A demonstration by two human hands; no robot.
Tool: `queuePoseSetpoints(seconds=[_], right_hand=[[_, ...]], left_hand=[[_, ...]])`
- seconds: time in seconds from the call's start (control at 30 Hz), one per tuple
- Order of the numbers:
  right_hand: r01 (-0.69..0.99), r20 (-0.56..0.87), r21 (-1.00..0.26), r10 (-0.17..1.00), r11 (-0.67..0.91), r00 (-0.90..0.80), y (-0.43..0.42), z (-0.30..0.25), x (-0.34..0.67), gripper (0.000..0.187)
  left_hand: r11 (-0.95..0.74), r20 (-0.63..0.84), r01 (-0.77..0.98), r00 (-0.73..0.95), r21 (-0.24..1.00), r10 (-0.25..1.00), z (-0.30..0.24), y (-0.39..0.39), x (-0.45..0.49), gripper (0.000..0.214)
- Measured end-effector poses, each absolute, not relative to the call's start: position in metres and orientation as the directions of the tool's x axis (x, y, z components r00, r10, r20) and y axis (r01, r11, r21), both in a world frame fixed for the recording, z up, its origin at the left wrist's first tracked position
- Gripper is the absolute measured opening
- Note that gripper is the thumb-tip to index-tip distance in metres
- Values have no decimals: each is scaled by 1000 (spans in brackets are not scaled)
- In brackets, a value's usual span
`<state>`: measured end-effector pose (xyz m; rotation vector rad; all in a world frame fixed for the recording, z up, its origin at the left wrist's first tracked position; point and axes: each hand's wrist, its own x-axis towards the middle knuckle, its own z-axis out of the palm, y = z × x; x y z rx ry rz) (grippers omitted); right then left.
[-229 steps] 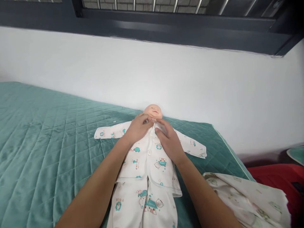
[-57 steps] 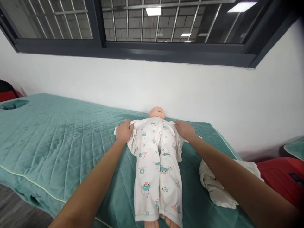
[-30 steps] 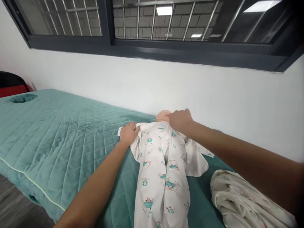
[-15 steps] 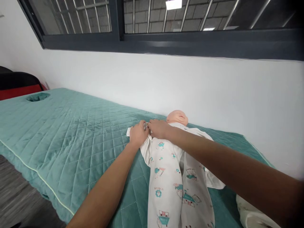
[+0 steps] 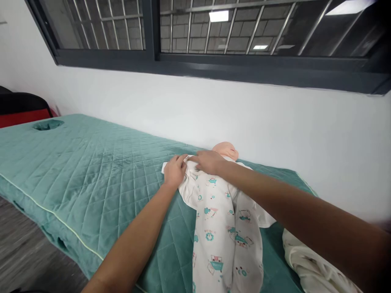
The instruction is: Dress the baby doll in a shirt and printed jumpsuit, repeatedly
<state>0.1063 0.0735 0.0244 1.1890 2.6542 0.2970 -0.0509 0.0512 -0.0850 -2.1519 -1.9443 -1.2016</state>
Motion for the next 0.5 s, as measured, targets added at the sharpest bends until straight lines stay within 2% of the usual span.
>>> queuePoseSetpoints(seconds=[0.17,0.37,0.5], right_hand=[[714,-81,302,764,631,-641,67,39,123,29],[729,-38,343,784,592,-619,59,51,143,29],[750,-25,315,795,582,-606,52,52,141,29]], left_hand=[[-211,474,835,-67,509,878,-93,51,-54,43],[-173,397,850,-45,497,917,-97,48,-54,44],[-148,403,860,-72,489,912,-92,47,-51,50]])
